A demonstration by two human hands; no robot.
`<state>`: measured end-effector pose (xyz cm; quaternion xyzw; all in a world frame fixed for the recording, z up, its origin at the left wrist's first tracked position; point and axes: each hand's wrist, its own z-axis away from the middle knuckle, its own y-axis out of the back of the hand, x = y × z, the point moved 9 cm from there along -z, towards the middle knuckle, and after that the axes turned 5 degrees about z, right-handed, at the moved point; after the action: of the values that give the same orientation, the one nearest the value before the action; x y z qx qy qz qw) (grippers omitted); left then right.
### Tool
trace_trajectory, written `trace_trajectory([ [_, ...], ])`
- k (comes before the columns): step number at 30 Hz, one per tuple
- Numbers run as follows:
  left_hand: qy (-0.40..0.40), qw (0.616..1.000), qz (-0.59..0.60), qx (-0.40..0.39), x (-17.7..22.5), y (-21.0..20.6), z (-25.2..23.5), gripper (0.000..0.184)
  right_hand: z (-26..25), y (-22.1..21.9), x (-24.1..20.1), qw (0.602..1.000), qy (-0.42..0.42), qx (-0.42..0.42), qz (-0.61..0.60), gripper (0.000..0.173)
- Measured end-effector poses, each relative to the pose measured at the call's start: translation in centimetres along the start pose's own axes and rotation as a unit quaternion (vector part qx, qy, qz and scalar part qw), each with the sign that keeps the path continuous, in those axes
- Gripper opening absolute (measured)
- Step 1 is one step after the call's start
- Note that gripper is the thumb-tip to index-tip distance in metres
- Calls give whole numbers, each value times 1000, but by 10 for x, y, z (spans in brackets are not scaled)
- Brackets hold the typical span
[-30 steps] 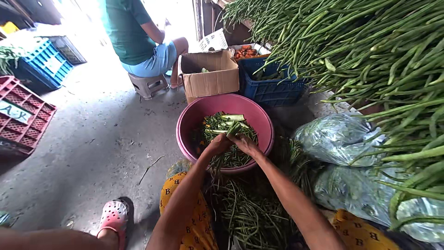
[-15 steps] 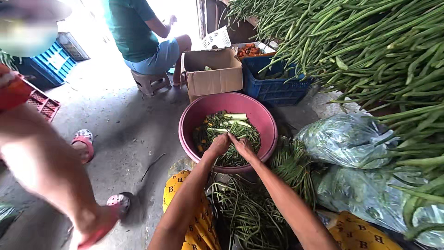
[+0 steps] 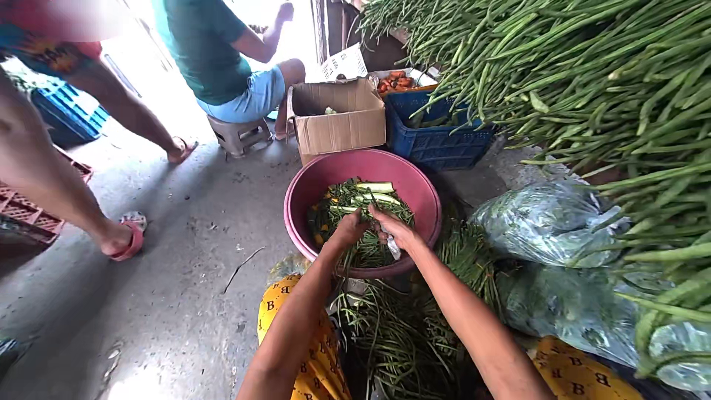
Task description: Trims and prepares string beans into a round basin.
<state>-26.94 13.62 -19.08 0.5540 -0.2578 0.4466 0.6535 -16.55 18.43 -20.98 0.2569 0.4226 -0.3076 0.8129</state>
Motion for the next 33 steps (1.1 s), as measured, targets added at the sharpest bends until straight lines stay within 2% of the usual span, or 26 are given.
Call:
trace_trajectory([
  [3,-23,1000,2,-5,5,-4,0,52,3,4,-15,995,63,43,71,50],
  [7,-46,997,-62,-23,6,-10,-2,48,2,8,-24,990,89,68,89,28],
  [9,-57,996,-64,-32,7,-11,-1,51,2,11,-25,990,84,78,87,25],
  [11,-54,997,-44,-39,9,-11,1,58,0,24,-27,985,90,126,81,25],
  [14,-27,999,37,-22,10,-6,5,62,-9,46,-21,975,61,169,128,42],
  [16,-11,996,91,-17,8,-3,6,66,-8,42,-17,976,50,133,168,68],
  [17,-11,993,115,-19,9,-3,5,67,-2,37,-20,976,64,119,173,76],
  [18,-18,990,138,-23,10,-5,5,67,3,31,-24,976,94,106,166,73],
  [20,-46,981,182,-43,15,-11,5,68,8,16,-30,976,140,53,157,53],
  [22,-79,968,229,-65,22,-15,9,69,8,5,-34,976,149,3,158,45],
  [25,-101,951,279,-90,27,-15,11,72,6,1,-37,981,174,-23,86,26],
  [29,-86,948,289,-98,26,-15,12,87,6,1,-41,976,205,-42,56,15],
  [31,-65,944,309,-95,24,-15,14,94,6,4,-42,975,218,-23,46,15],
  [33,-54,938,329,-91,23,-13,14,95,5,9,-42,974,224,6,25,13],
])
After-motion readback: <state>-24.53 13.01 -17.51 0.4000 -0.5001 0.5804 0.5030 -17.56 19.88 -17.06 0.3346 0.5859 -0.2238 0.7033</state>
